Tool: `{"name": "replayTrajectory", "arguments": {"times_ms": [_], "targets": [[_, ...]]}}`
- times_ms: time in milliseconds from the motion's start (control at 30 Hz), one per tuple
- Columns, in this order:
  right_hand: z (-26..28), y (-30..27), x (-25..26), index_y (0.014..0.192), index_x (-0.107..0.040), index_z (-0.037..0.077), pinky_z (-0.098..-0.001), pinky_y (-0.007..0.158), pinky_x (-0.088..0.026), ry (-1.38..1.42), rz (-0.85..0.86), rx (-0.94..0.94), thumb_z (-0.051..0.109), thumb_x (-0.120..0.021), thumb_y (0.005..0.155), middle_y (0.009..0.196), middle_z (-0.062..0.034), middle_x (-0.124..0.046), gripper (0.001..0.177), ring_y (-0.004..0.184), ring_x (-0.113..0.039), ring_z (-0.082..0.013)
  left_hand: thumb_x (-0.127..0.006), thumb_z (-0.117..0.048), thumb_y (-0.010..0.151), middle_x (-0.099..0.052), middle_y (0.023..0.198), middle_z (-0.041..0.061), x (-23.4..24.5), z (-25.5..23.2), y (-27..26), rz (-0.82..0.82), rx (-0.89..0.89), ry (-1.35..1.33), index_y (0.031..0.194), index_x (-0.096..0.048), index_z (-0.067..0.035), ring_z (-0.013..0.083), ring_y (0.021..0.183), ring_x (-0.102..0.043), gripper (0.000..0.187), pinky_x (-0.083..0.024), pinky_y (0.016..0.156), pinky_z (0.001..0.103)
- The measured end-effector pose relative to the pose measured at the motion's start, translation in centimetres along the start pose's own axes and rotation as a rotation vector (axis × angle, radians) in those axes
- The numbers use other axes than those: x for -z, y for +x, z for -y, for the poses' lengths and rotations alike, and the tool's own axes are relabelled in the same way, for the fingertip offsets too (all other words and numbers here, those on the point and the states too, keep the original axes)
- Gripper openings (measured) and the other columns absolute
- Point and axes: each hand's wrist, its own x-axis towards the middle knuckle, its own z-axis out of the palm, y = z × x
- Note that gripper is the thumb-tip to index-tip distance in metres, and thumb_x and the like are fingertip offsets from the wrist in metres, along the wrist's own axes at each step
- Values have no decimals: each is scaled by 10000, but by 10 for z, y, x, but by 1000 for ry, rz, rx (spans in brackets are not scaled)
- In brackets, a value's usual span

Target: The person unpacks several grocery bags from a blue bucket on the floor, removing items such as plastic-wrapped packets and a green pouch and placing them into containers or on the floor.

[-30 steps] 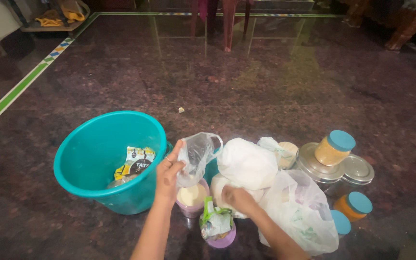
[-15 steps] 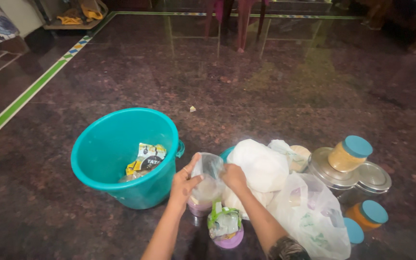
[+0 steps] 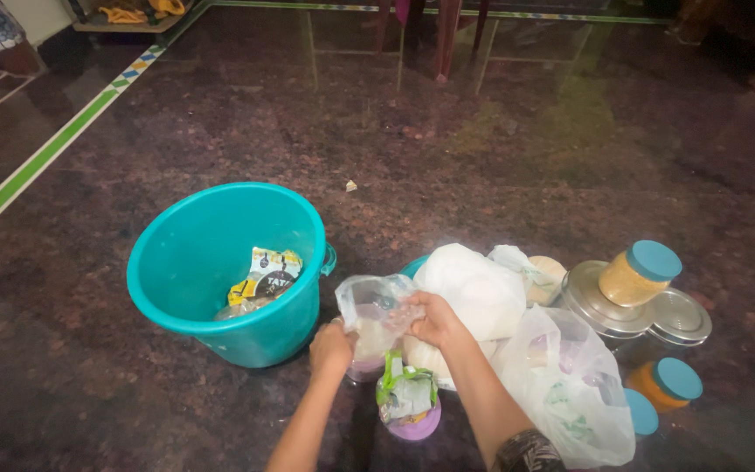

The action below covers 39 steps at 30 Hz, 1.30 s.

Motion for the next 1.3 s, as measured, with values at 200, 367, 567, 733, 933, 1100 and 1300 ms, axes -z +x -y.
{"name": "replayTrajectory", "arguments": {"times_ms": [200, 367, 567, 733, 933, 1100, 1300], "targets": [[4, 3, -7, 983, -629, 27, -598, 915, -567, 16, -21, 63, 128, -487, 893, 921, -114, -662, 197, 861, -685, -303, -584, -263, 964, -722, 1115, 177, -14, 14, 31, 384, 280, -1521, 1148, -554, -29, 338, 1052, -719, 300, -588, 895, 571], [10, -12, -25, 1158, -680, 110, -439, 804, -561, -99, -120, 56, 412, -627, 915, 1001, -16, -694, 391, 889, -683, -218, -506, -308, 1017, -711, 1199, 228, 0, 6, 43, 352, 278, -1798, 1231, -551, -65, 360, 1078, -699, 327, -552, 931, 537], [2, 3, 15, 1221, -707, 61, -428, 743, -576, -892, -50, 17, 197, -760, 832, 1149, -59, -731, 415, 954, -671, -203, -517, -330, 998, -710, 1216, 103, -1, 13, 50, 304, 235, -1924, 1270, -588, -86, 277, 1054, -713, 372, -565, 891, 480], [1, 18, 17, 1276, -633, 63, -467, 824, -572, -697, -208, 19, 254, -701, 954, 1168, -79, -659, 381, 1005, -660, -245, -673, -322, 1011, -635, 997, 82, 0, 16, 43, 303, 130, -1942, 1189, -570, -77, 260, 861, -669, 319, -625, 842, 545], [6, 22, 11, 1263, -593, 3, -514, 1006, -529, -103, -73, 30, 277, -445, 1042, 1223, -204, -690, 381, 1142, -663, -361, -771, -29, 697, -713, 936, 69, 4, 17, 34, 281, 94, -1285, 1112, -536, -74, 207, 847, -738, 480, -636, 739, 375], [0, 26, 2, 1255, -584, -8, -498, 1053, -493, 16, 0, 45, 360, -386, 1068, 1203, -207, -688, 458, 1134, -660, -349, -797, -132, 873, -553, 829, 175, -46, 48, 60, 122, 242, -975, 1098, -585, 145, 241, 595, -513, 415, -397, 468, 369], [-7, 28, -7, 1217, -595, 24, -512, 1016, -519, 20, -32, 52, 355, -379, 1068, 1154, -167, -688, 422, 1097, -662, -342, -636, -221, 920, -689, 936, 141, -47, 43, 60, 201, 393, -1504, 1055, -616, -55, 299, 743, -694, 215, -578, 633, 455]]}}
